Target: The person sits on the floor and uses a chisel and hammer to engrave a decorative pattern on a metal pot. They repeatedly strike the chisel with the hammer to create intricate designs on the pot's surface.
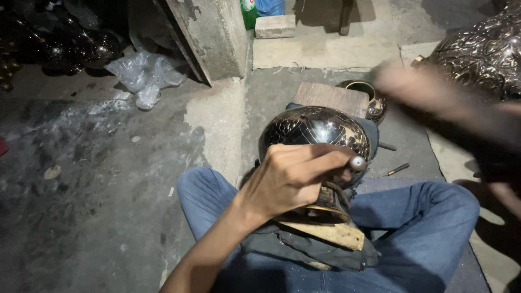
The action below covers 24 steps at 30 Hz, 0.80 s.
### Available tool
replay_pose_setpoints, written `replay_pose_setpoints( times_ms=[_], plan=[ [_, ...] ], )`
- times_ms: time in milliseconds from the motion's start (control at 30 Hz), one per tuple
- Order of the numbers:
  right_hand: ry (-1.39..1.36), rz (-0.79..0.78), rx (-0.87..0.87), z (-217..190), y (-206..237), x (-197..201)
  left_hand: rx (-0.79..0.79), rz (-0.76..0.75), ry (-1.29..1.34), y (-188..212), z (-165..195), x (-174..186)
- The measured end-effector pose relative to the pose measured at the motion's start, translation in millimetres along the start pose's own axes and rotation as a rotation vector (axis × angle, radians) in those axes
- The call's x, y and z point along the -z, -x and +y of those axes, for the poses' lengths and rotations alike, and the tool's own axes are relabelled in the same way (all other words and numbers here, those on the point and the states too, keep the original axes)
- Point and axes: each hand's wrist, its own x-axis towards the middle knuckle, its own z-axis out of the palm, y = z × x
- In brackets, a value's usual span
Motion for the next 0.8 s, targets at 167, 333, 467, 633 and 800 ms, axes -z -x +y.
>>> replay_pose_setpoints(
  times_ms=[167, 333, 467, 633, 800],
  plan=[
    [-0.376, 0.138, -0.751, 38.9, -2.7, -12.8, -0.036, 0.053, 0.026, 2.4, -9.3, -7.5],
    [0.457, -0.115, 0.207, 33.3, -2.2, 0.4, -0.020, -0.054, 0.012, 7.8, -14.0, -10.3],
    [0.289, -0.106, 0.031, -22.2, 0.7, 8.3, -0.040, -0.105, 0.062, 8.3, -12.8, -3.7],
    [0.760, -0.093, -0.047, -87.2, 7.7, 11.5, -0.123, -0.160, 0.019, -5.4, -13.5, -3.5],
    [0.494, 0.018, -0.083, -84.3, 17.9, 4.6, -0.111, -0.356, -0.070, -20.6, -13.1, -3.4]
  ],
)
